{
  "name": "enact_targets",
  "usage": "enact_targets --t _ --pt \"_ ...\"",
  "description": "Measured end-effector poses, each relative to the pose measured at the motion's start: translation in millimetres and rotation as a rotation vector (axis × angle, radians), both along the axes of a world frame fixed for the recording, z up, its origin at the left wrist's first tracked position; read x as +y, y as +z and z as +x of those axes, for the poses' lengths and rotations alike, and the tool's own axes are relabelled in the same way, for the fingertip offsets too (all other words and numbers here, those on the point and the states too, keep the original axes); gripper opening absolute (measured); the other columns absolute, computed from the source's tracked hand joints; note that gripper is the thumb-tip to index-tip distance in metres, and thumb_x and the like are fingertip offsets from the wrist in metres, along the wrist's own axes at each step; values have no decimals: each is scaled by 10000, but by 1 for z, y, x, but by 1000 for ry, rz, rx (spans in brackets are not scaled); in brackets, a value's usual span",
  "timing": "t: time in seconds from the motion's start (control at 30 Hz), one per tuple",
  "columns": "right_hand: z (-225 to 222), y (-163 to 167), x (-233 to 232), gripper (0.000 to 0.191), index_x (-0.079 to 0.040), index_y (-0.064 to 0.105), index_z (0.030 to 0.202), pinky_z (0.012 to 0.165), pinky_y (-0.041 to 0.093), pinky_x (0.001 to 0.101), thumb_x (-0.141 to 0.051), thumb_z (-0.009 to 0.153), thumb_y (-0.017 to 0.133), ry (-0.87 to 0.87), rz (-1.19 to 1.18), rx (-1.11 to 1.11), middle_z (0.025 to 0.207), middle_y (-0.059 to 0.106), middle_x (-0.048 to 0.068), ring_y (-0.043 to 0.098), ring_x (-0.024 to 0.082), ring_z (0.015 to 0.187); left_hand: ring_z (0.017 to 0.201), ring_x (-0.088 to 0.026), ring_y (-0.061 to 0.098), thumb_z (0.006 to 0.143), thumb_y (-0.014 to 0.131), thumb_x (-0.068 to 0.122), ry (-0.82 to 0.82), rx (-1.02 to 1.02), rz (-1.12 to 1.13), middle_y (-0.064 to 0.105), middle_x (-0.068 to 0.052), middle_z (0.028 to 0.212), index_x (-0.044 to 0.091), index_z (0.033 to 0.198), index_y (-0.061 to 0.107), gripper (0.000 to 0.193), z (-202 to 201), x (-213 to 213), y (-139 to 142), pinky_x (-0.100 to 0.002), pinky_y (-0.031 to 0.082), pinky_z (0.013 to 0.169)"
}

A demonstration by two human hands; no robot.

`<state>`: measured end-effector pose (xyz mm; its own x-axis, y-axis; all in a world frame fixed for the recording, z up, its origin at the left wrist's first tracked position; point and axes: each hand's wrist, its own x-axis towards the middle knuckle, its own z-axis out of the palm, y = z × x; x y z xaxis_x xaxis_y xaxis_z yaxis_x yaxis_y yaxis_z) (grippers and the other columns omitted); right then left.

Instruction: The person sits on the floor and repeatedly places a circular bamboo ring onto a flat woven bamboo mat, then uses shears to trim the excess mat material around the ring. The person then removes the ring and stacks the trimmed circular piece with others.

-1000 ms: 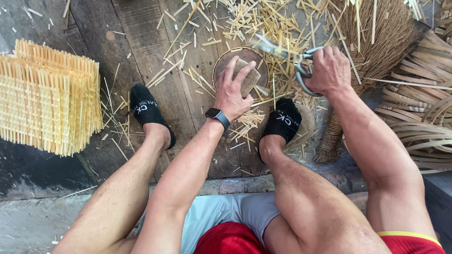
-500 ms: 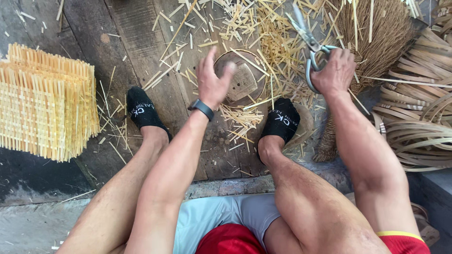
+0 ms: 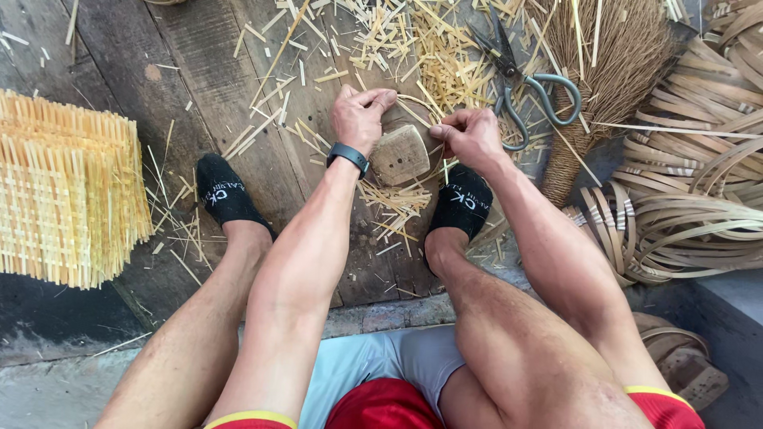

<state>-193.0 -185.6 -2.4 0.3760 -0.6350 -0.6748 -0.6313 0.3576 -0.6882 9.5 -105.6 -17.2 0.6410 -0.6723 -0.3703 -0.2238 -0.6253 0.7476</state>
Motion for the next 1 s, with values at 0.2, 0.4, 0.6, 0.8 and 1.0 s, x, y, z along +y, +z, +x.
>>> enact_targets --t 0.2,0.4,0.6,0.8,1.0 --pt "-2 1 7 205 -3 791 985 572 591 296 -183 889 813 -33 -46 -42 780 758 96 693 133 626 842 -182 621 861 821 392 -12 -14 -57 600 -30 901 175 1062 838 296 3 6 -12 -318 499 754" --pt "-23 -9 29 291 39 719 1099 614 628 296 -170 903 770 -44 313 -120 846 754 134 738 160 705 966 -140 722 953 788 269 168 -77 -33 769 -91 1113 67 1231 739 347 12 72 -22 -311 577 870" --pt "-26 -21 42 270 20 756 1114 613 607 264 -135 893 766 -173 257 -126 856 771 100 724 141 697 807 -111 722 793 871 234 213 325 97 818 -96 984 14 1115 786 399 15 92 -18 -266 565 747" --pt "-24 6 43 244 81 731 1077 621 608 284 -101 923 780 -264 258 -211 888 747 114 710 171 692 837 -160 709 861 818 192 316 442 162 806 -117 1004 -15 1114 777 329 18 80 -7 -293 561 774" --pt "-15 8 62 186 78 681 1054 631 658 329 -51 921 700 -360 450 -312 884 752 132 770 208 713 1023 -295 736 884 689 164 596 1185 -180 750 -133 1131 9 1208 635 363 -35 118 -18 -459 637 879"
